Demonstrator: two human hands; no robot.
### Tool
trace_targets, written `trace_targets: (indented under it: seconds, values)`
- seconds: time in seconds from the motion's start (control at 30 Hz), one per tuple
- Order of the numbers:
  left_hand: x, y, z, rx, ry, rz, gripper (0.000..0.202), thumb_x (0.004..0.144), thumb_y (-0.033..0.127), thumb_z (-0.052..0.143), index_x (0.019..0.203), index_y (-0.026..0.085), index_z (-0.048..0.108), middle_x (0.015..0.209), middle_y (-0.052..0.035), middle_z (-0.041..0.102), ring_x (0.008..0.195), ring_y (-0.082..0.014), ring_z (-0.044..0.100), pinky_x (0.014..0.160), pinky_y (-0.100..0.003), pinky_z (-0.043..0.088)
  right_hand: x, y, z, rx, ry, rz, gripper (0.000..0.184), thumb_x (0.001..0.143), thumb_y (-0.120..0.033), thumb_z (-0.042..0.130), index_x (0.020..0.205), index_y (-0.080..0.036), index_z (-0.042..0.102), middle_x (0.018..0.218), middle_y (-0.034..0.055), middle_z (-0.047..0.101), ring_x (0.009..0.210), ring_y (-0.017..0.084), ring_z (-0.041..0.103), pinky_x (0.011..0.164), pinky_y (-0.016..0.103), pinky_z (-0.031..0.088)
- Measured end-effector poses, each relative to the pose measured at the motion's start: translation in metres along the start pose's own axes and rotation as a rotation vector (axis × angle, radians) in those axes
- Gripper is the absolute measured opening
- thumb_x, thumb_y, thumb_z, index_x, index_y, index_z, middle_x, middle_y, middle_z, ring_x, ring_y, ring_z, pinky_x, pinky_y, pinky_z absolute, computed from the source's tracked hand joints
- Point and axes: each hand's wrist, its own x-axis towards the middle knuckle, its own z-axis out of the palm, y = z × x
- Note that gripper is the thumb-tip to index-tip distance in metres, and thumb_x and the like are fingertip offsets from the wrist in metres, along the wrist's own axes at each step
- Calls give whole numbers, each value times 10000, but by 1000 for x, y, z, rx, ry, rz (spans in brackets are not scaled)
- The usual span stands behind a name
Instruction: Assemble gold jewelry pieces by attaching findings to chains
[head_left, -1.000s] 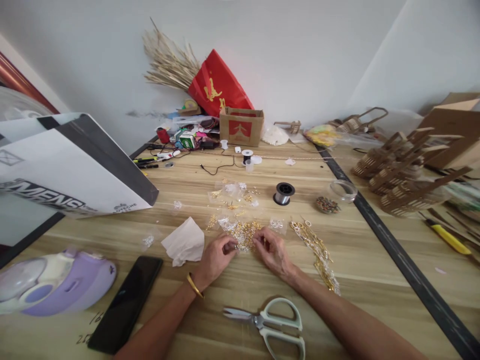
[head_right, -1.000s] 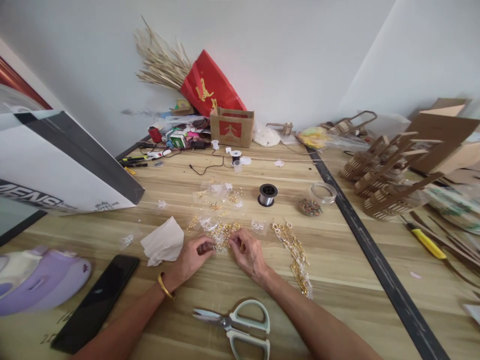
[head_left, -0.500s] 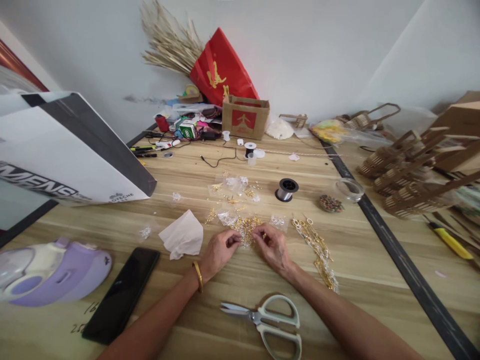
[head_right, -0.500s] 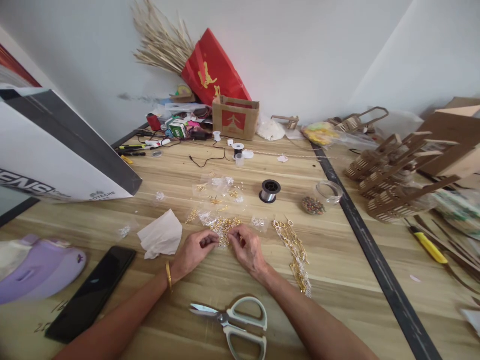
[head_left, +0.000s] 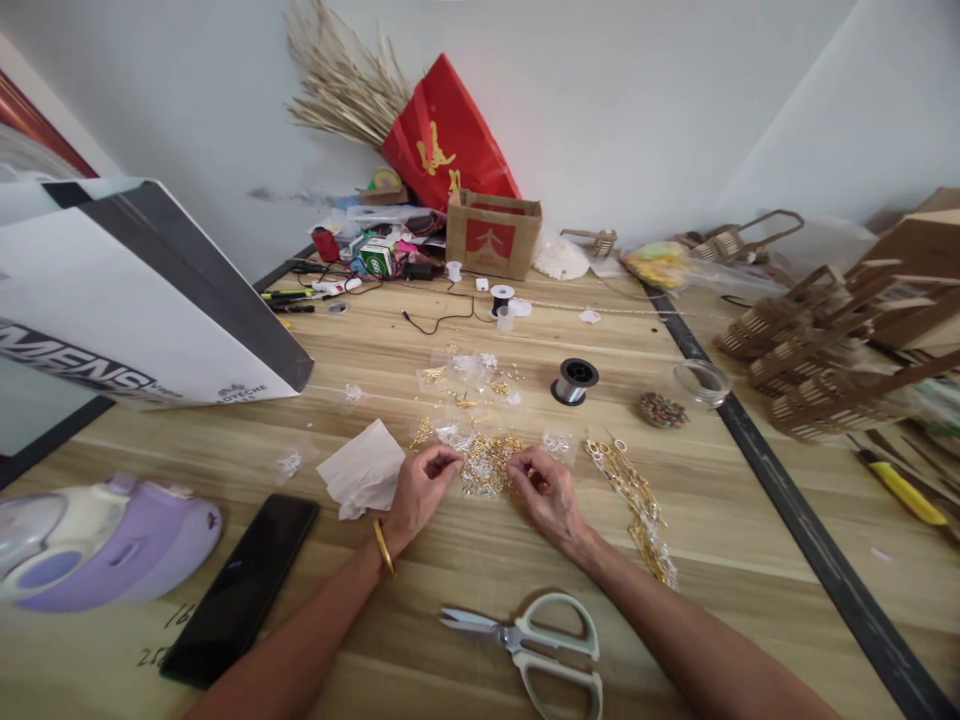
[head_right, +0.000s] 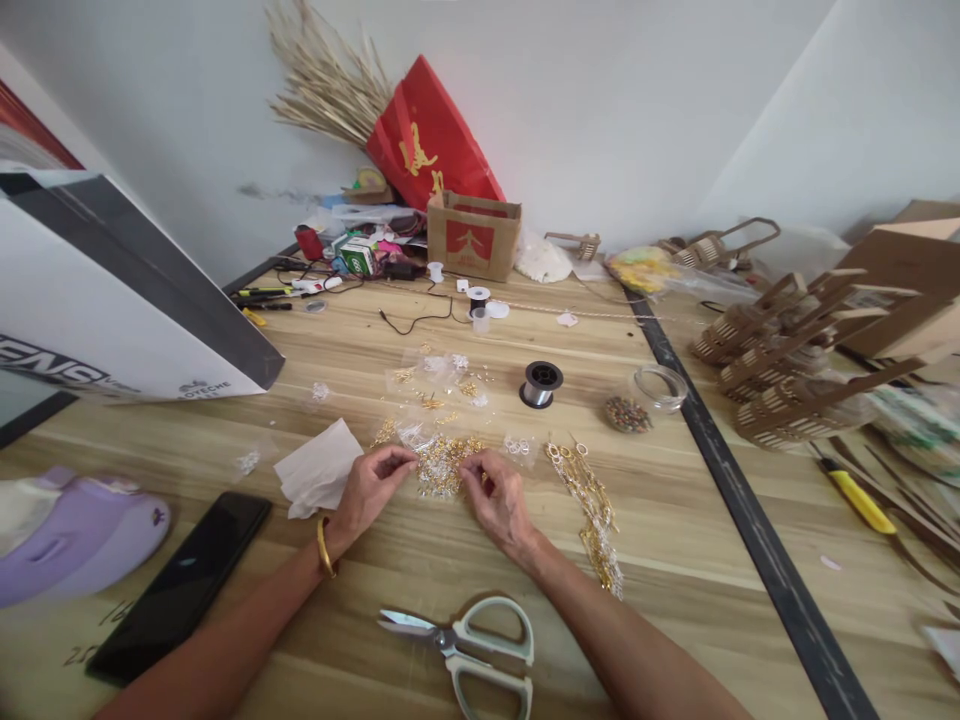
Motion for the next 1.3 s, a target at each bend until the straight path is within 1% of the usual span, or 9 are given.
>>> trace_targets:
  seconds: [0.1, 0.27, 0.4, 0.53, 0.73, 0.87, 1.03, 1.2, 1.3]
  values:
    - [1, -1, -1, 70, -6, 37, 76, 758, 175, 577, 766, 139, 644, 735, -34, 639, 675, -136, 577, 622, -231, 451, 0, 0, 0, -2, -1, 6, 151, 843, -267, 518, 765, -167, 599, 688, 25, 594, 562, 120, 491, 480, 230, 364]
    - [-3, 2, 1, 262, -55, 170, 79, 744, 100, 576, 708, 147, 629, 690, -19, 595, 618, -122, 544, 597, -230, 438, 0, 0, 0, -10, -10, 11, 159, 843, -278, 515, 770, -167, 602, 693, 27, 597, 563, 120, 503, 470, 227, 369]
    - [-5, 3, 4, 394, -95, 164, 46, 734, 116, 621, 751, 151, 645, 748, -34, 616, 670, -144, 583, 656, -262, 467, 0, 1, 0, -17, -11, 13, 158, 846, -275, 514, 774, -164, 600, 691, 25, 596, 563, 119, 497, 478, 232, 372]
    - [-6, 4, 5, 474, -126, 160, 64, 762, 161, 621, 816, 150, 652, 808, -53, 621, 725, -168, 596, 708, -299, 476, 0, 0, 0, -18, -22, 16, 160, 850, -274, 510, 775, -162, 597, 680, 19, 585, 554, 111, 480, 475, 225, 360]
    - [-7, 5, 4, 444, -160, 171, 70, 761, 133, 602, 804, 168, 645, 820, -46, 623, 752, -170, 593, 711, -290, 469, 0, -2, 0, -24, -22, 15, 160, 848, -274, 512, 769, -163, 596, 689, 25, 589, 558, 114, 483, 477, 228, 360]
    - [-7, 4, 4, 429, -152, 194, 61, 758, 157, 612, 805, 179, 643, 822, -47, 634, 760, -182, 594, 720, -301, 461, 0, -2, 0, -27, -25, 0, 153, 844, -271, 513, 767, -168, 594, 694, 28, 593, 543, 113, 476, 475, 229, 366]
    - [-8, 2, 5, 378, -146, 217, 79, 743, 132, 617, 804, 180, 634, 823, -42, 648, 765, -177, 598, 727, -289, 453, 0, -2, 0, -22, -26, -11, 158, 848, -276, 509, 771, -167, 594, 702, 31, 597, 557, 116, 489, 471, 225, 365]
    - [-9, 1, 6, 300, -156, 217, 78, 758, 114, 573, 742, 172, 622, 741, -25, 627, 679, -142, 575, 656, -245, 446, 0, -4, 0, -19, -27, -12, 139, 838, -249, 512, 770, -165, 600, 690, 24, 594, 566, 118, 500, 471, 219, 368]
    - [-8, 2, 7, 277, -153, 199, 83, 744, 108, 576, 750, 168, 633, 723, -23, 632, 661, -135, 570, 638, -234, 446, 0, -4, 0, -20, -29, -17, 143, 840, -248, 506, 767, -165, 597, 678, 21, 590, 570, 119, 506, 473, 215, 372]
